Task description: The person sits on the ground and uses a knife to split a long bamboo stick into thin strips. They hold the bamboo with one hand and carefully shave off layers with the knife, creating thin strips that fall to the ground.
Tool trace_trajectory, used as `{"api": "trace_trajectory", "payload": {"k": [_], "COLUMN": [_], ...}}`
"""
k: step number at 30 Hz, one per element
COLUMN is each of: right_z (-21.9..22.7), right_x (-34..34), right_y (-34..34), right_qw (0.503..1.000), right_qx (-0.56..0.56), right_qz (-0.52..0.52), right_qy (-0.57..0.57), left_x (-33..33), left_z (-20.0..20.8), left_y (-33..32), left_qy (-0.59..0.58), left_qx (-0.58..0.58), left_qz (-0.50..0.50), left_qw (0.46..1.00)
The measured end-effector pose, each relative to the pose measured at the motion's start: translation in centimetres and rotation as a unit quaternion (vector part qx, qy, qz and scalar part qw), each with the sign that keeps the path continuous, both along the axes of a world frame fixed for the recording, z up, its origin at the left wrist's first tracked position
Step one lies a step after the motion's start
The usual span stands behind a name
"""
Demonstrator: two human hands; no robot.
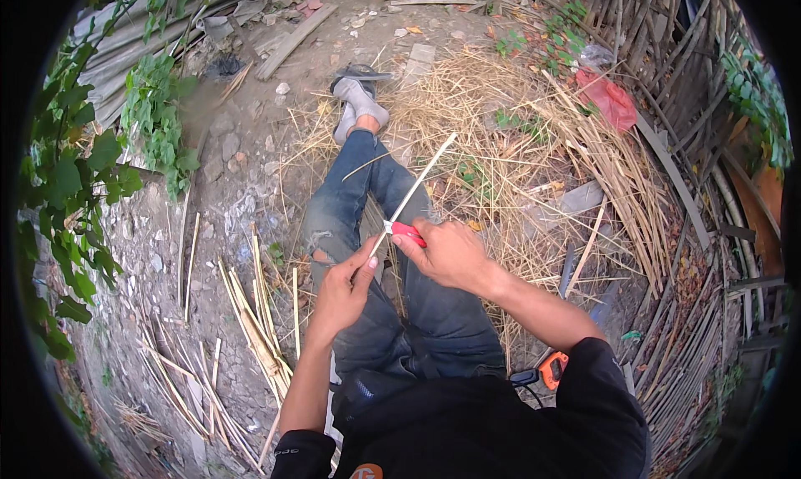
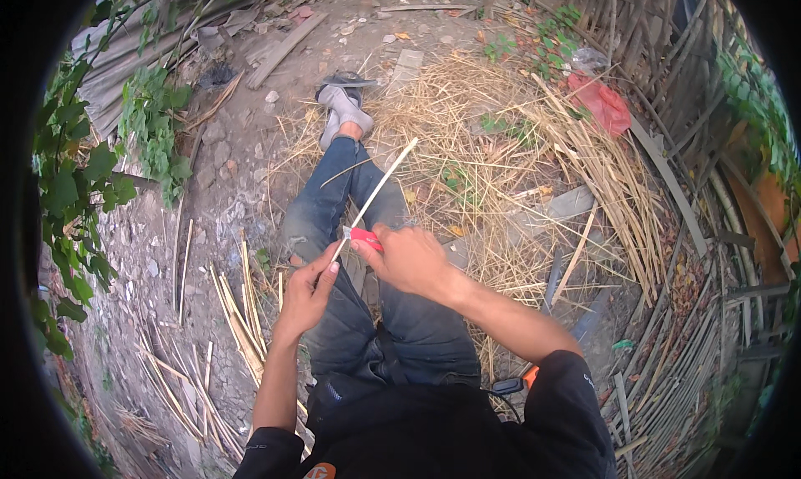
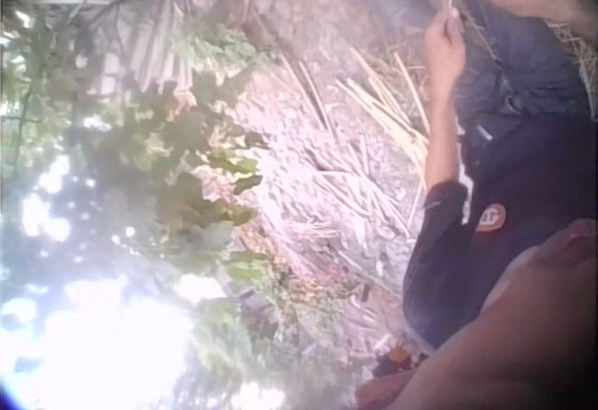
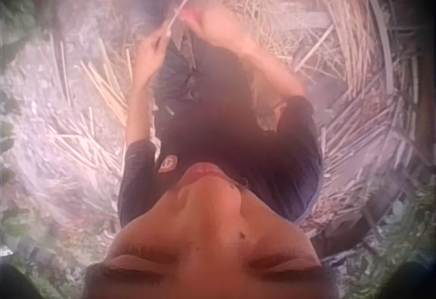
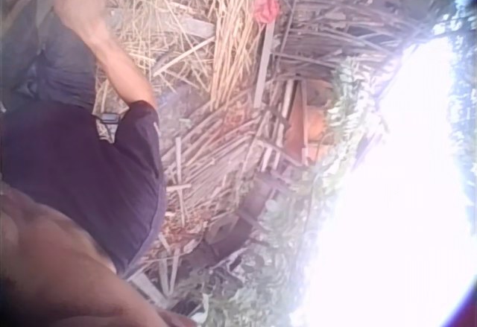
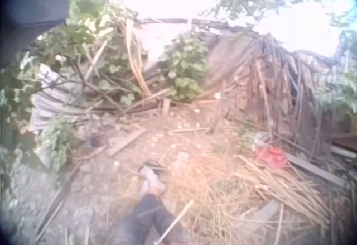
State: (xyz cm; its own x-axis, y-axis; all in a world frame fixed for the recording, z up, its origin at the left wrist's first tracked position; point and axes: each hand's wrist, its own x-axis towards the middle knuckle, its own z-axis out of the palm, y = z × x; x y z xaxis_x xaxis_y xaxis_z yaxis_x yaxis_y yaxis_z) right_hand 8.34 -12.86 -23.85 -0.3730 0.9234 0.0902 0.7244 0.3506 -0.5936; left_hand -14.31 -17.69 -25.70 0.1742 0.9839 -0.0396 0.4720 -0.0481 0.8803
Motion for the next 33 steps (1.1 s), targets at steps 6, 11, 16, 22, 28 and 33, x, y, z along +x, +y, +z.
{"api": "trace_trajectory", "payload": {"k": [6, 11, 16, 22, 28, 33], "right_z": [-1.7, -6.2, -9.3, -1.9, -1.3, -2.0], "right_x": [0.1, 1.4, 25.1, 19.1, 8.1, 5.1], "right_y": [-0.6, 4.1, 13.8, 8.2, 2.6, 1.6], "right_qw": [1.0, 0.994, 0.885, 0.94, 0.975, 0.985], "right_qx": [0.015, 0.06, 0.062, 0.14, 0.195, 0.166], "right_qz": [-0.004, -0.072, -0.461, -0.309, -0.104, -0.052], "right_qy": [0.011, -0.049, -0.014, 0.045, 0.021, 0.015], "left_x": [0.5, -0.3, -7.1, -7.5, -3.6, -2.0], "left_z": [-0.2, -0.8, -2.4, -4.4, -0.9, 0.3], "left_y": [-0.9, -1.3, -8.8, -9.2, -5.1, -4.4], "left_qy": [0.012, 0.054, 0.047, -0.031, -0.038, -0.044], "left_qx": [0.016, -0.032, -0.149, -0.136, -0.132, -0.127], "left_qz": [0.019, 0.029, -0.01, 0.093, 0.066, 0.059], "left_qw": [1.0, 0.998, 0.988, 0.986, 0.988, 0.989]}}
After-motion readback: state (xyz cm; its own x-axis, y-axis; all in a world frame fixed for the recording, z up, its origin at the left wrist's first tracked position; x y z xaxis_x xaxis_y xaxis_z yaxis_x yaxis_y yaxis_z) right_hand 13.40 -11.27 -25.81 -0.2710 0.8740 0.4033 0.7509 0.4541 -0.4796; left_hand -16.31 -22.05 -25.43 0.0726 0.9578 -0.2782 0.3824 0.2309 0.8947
